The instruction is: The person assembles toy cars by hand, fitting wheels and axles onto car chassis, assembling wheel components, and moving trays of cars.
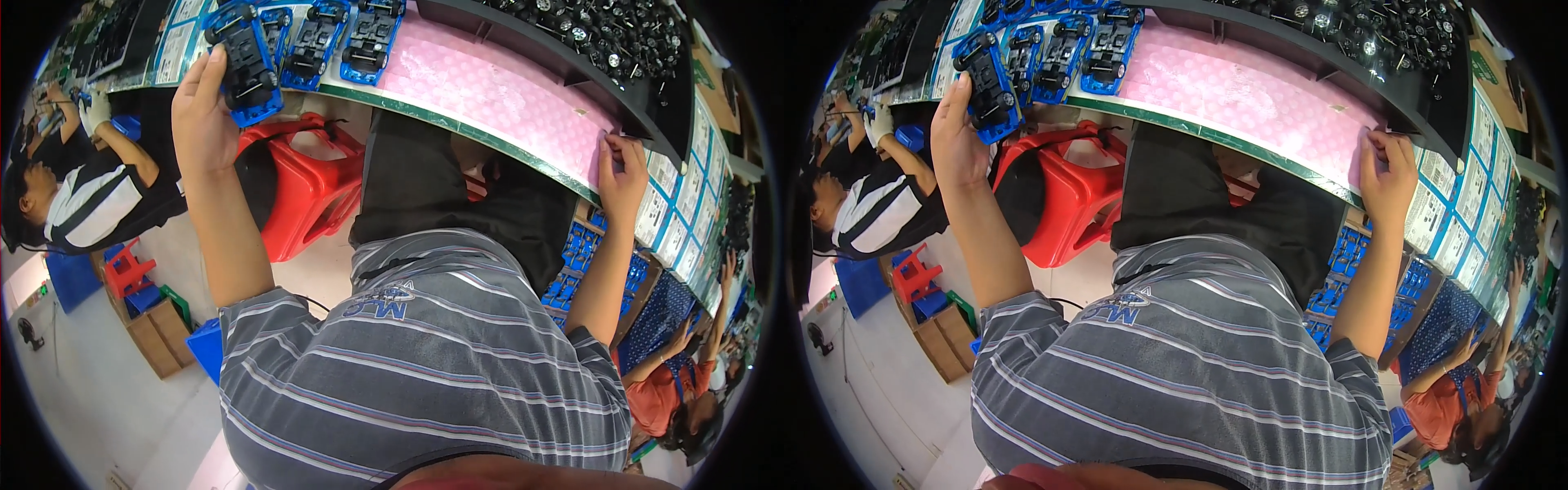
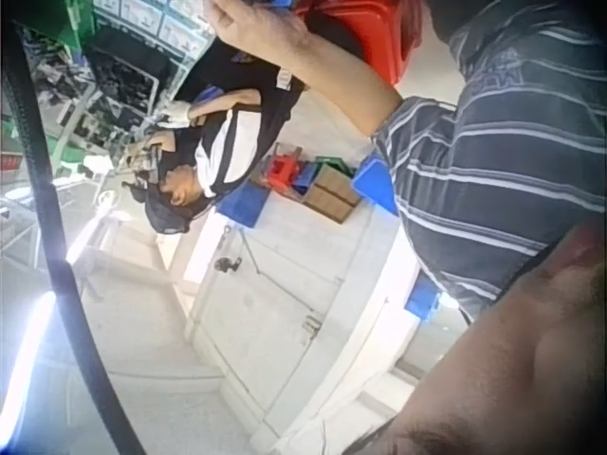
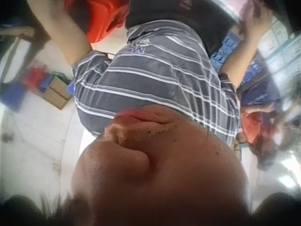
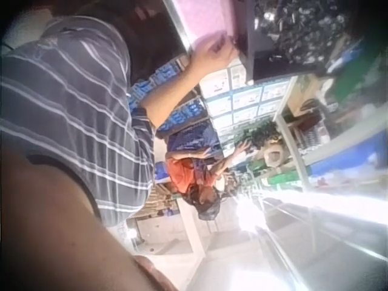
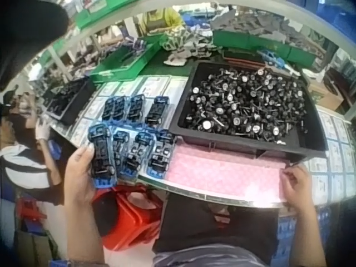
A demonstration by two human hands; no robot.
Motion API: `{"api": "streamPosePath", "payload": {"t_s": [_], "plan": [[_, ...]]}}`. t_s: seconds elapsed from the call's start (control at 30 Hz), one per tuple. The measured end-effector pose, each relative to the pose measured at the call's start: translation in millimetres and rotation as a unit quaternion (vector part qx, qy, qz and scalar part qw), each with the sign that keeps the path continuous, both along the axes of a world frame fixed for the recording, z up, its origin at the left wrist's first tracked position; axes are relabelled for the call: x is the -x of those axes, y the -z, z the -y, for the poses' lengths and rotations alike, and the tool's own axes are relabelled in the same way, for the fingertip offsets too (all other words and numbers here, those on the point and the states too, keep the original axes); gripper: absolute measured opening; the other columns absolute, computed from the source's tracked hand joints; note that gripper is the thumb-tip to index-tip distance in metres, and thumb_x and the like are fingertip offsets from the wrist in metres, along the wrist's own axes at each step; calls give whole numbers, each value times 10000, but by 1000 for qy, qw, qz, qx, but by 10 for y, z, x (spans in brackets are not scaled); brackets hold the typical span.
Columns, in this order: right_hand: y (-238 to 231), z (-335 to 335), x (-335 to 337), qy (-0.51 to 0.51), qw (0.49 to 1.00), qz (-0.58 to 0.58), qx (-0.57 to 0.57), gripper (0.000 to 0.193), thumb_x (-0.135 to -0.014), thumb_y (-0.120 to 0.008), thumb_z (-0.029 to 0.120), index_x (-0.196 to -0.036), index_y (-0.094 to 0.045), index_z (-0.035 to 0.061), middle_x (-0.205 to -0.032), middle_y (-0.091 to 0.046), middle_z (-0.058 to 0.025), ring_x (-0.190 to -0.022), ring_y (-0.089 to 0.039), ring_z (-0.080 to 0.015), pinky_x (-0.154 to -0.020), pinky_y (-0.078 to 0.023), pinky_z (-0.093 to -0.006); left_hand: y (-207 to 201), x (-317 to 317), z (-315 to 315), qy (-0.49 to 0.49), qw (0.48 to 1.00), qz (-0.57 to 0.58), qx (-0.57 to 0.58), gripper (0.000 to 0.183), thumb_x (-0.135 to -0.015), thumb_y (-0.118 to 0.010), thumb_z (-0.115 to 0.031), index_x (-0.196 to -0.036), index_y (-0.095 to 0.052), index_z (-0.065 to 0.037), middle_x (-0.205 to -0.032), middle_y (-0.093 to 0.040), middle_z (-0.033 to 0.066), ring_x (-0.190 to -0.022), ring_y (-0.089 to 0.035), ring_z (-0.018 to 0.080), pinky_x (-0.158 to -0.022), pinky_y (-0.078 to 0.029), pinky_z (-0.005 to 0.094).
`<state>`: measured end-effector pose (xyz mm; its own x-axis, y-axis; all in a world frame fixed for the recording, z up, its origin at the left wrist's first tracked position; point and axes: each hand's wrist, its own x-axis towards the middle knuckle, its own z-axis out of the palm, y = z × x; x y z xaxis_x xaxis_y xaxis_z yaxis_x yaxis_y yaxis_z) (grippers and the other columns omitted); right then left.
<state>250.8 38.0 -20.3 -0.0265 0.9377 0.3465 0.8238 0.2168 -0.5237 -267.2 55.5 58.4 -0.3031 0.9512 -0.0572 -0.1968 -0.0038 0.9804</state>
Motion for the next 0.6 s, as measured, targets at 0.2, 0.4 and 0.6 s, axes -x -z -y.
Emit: {"api": "streamPosePath", "payload": {"t_s": [0.2,0.4,0.6], "plan": [[-10,-15,-8,-5,1000,4,-2,115,-875,-716,37,-979,-702,-9,-910,-641,-106,-769,-628,-204,-717,-514,-282,4,-184,95,18,1000,12,-8,289,-1001,-628,-183,-1179,-630,44,-1031,-715,82,-867,-704,130,-741,-599,279],[-7,-9,-15,-13,1000,-2,-9,129,-869,-716,42,-985,-704,-13,-909,-640,-112,-808,-639,-214,-750,-511,-284,75,-311,98,31,999,26,-5,281,-996,-636,-182,-1168,-627,39,-1024,-709,82,-861,-702,128,-744,-597,270],[-320,424,574,3,893,-441,86,178,-933,-674,77,-1082,-649,-16,-1007,-626,-47,-899,-600,-124,-832,-475,-250,127,-761,123,117,991,66,7,258,-994,-635,-168,-1164,-614,25,-1006,-712,89,-853,-714,139,-730,-599,275]]}}
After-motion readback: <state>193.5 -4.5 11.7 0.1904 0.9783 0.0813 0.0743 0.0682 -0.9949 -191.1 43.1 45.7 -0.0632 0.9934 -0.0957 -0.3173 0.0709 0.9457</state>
